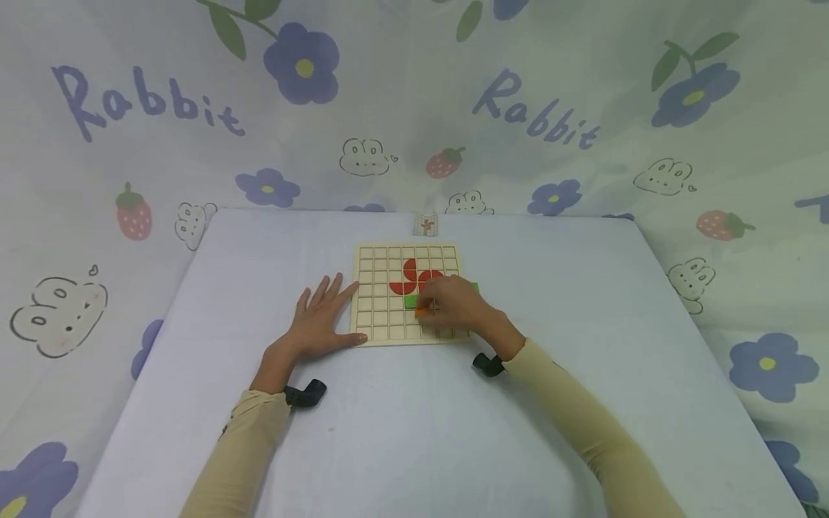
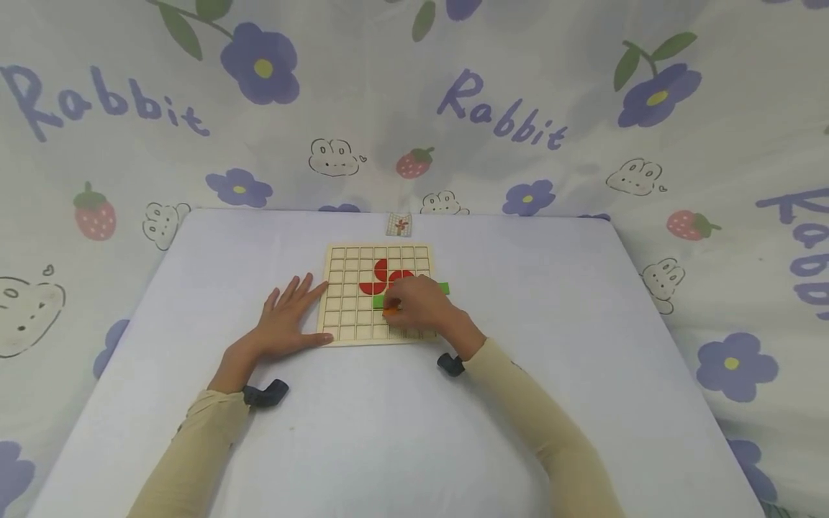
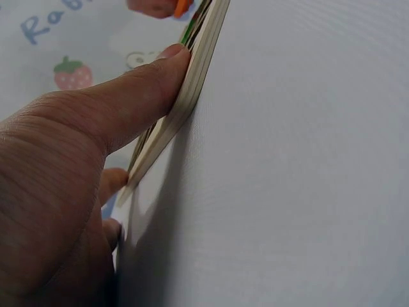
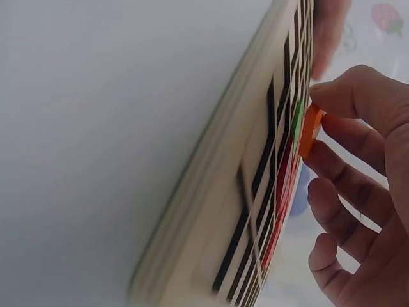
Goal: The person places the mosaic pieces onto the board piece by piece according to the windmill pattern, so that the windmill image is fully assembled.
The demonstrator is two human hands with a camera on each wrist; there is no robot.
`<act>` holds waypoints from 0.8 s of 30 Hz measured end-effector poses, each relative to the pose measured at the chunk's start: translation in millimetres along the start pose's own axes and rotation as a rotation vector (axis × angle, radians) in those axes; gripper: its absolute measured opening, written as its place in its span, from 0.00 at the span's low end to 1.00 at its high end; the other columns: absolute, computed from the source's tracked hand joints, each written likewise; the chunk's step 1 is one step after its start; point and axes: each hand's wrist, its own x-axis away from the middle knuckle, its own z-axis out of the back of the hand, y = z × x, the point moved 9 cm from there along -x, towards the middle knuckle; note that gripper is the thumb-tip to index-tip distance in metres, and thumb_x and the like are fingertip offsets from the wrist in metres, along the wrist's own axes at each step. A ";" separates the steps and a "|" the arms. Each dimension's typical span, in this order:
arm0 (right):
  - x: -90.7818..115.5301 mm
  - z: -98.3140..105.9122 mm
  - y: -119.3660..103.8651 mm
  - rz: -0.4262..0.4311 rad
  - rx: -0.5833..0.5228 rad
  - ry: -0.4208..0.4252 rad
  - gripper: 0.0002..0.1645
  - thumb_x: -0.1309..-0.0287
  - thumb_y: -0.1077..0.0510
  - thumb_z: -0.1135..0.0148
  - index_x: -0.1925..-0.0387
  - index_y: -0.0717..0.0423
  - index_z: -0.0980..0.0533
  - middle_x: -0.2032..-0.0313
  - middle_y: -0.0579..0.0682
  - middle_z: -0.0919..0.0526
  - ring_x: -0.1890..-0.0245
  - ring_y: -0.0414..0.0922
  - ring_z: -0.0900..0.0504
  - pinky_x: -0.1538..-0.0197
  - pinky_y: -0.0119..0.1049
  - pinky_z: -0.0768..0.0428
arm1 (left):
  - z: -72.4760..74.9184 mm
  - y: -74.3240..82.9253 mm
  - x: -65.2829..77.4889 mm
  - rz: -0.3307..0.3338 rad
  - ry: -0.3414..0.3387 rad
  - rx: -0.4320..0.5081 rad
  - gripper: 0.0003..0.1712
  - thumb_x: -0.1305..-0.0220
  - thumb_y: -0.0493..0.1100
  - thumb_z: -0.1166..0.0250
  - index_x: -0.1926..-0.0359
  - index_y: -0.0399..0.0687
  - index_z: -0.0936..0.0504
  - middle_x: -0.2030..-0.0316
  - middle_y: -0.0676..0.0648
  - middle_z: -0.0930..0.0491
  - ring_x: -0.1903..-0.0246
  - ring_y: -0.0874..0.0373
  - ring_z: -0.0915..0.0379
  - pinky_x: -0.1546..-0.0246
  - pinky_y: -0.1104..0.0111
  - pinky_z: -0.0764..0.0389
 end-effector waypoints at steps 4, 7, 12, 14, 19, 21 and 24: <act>-7.2 -6.4 -14.6 0.052 0.025 0.003 0.04 0.48 0.53 0.28 0.68 0.45 0.14 0.71 0.34 0.19 0.71 0.31 0.26 0.65 0.25 0.25 | -1.6 -1.3 0.3 -0.001 -0.003 -0.005 0.64 0.50 0.76 0.35 0.21 0.56 0.53 0.23 0.41 0.65 0.25 0.43 0.76 0.32 0.43 0.73; -9.8 -8.1 -19.9 0.051 0.037 0.002 0.03 0.48 0.54 0.28 0.69 0.44 0.14 0.71 0.35 0.20 0.72 0.33 0.27 0.67 0.26 0.26 | -1.7 -1.1 0.0 -0.005 0.000 -0.007 0.63 0.49 0.75 0.35 0.21 0.57 0.53 0.23 0.41 0.65 0.25 0.43 0.76 0.32 0.43 0.73; -9.8 -10.8 -22.3 0.037 0.078 -0.023 0.05 0.47 0.52 0.27 0.67 0.44 0.12 0.70 0.36 0.20 0.71 0.33 0.27 0.68 0.27 0.27 | -0.9 -0.7 -0.5 -0.011 0.006 -0.011 0.64 0.50 0.75 0.34 0.21 0.57 0.53 0.23 0.41 0.65 0.25 0.42 0.76 0.32 0.42 0.73; -9.0 -11.0 -22.9 0.039 0.088 -0.038 0.05 0.46 0.51 0.27 0.66 0.44 0.12 0.69 0.36 0.20 0.70 0.33 0.27 0.67 0.27 0.27 | -1.4 -1.2 -1.0 -0.011 0.004 -0.014 0.64 0.50 0.76 0.35 0.21 0.57 0.53 0.23 0.41 0.65 0.25 0.42 0.76 0.32 0.42 0.72; -7.2 -9.0 -22.1 0.047 0.085 -0.057 0.05 0.45 0.52 0.26 0.66 0.45 0.12 0.67 0.37 0.20 0.68 0.34 0.25 0.65 0.27 0.25 | -0.6 -1.0 -1.0 -0.005 0.001 -0.015 0.63 0.49 0.75 0.34 0.21 0.56 0.53 0.23 0.41 0.65 0.25 0.42 0.76 0.32 0.42 0.72; -6.8 -8.8 -21.3 0.051 0.090 -0.058 0.06 0.44 0.52 0.26 0.63 0.44 0.12 0.66 0.37 0.19 0.68 0.34 0.25 0.64 0.27 0.25 | 0.0 -0.6 -0.9 -0.003 0.001 -0.014 0.63 0.49 0.74 0.34 0.21 0.56 0.53 0.23 0.41 0.65 0.25 0.42 0.76 0.32 0.42 0.72; -5.7 -10.8 -21.6 0.064 0.114 -0.069 0.10 0.43 0.51 0.27 0.59 0.44 0.13 0.65 0.37 0.19 0.66 0.34 0.24 0.63 0.27 0.25 | -0.4 0.3 -0.8 -0.003 -0.001 -0.007 0.63 0.50 0.74 0.33 0.21 0.55 0.53 0.23 0.40 0.64 0.25 0.42 0.76 0.32 0.42 0.73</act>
